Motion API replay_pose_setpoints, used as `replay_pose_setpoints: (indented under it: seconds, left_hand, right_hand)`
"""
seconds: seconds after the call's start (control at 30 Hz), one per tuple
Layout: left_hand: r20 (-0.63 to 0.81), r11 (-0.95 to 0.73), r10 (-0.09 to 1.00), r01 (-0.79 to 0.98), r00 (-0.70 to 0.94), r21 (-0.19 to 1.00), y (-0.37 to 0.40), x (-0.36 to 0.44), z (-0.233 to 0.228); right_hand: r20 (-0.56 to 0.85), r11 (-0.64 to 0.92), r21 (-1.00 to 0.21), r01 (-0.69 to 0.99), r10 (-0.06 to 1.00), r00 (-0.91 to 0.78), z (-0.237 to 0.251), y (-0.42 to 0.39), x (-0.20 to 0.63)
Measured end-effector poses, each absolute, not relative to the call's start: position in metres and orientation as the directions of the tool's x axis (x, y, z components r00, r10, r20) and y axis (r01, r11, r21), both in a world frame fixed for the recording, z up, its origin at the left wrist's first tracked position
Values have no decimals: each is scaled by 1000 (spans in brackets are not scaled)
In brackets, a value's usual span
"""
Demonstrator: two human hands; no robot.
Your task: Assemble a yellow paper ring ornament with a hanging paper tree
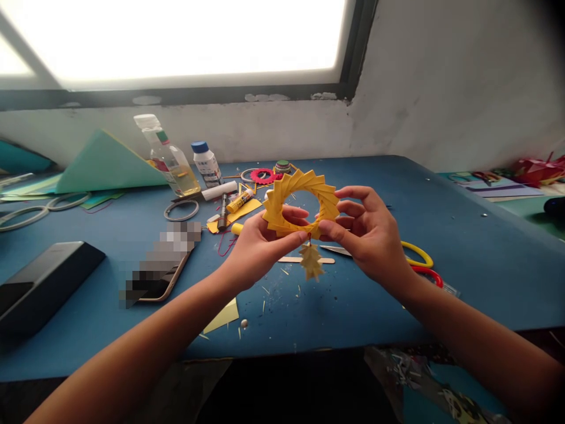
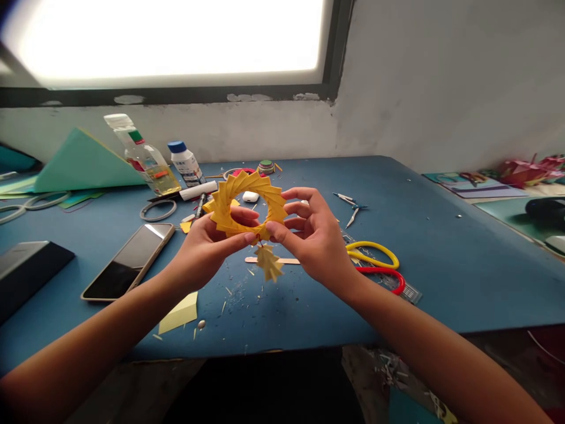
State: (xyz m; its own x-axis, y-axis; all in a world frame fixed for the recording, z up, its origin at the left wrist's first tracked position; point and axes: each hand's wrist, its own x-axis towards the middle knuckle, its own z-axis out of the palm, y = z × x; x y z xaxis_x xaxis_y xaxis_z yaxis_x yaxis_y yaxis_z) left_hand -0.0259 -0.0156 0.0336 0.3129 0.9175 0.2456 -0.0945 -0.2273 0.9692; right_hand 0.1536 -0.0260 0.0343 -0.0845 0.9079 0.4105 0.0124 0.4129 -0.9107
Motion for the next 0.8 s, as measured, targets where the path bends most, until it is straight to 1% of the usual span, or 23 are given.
replay_pose_setpoints:
  seconds: [0.2, 0.33, 0.47, 0.57, 0.7, 0.8]
  left_hand:
    - [248, -235, 924, -81, 290, 969, -18, -24, 36]
    - [250, -237, 926, -80, 285, 968, -19, -24, 38]
    - [227, -184, 921, -162, 317, 970, -16, -25, 38]
    - [220, -156, 918, -212, 328, 965, -15, -25, 37]
    - [208, -159, 924, -174, 320, 972, -18, -24, 39]
    - [181, -148, 934, -127, 309, 981, -20, -24, 40]
  right_hand:
    - [425, 429, -902, 49, 902, -75, 33, -29, 152]
    - [442, 444, -896, 21, 895, -59, 34, -30, 151]
    - [395, 393, -919, -33, 917, -52, 35, -26, 153]
    - [358, 357, -934, -31, 933, -42, 36, -23, 155]
    - [359, 358, -933, -43, 932, -37, 35, -25, 154]
    - [383, 382, -924, -19, 923, -38, 34, -27, 153]
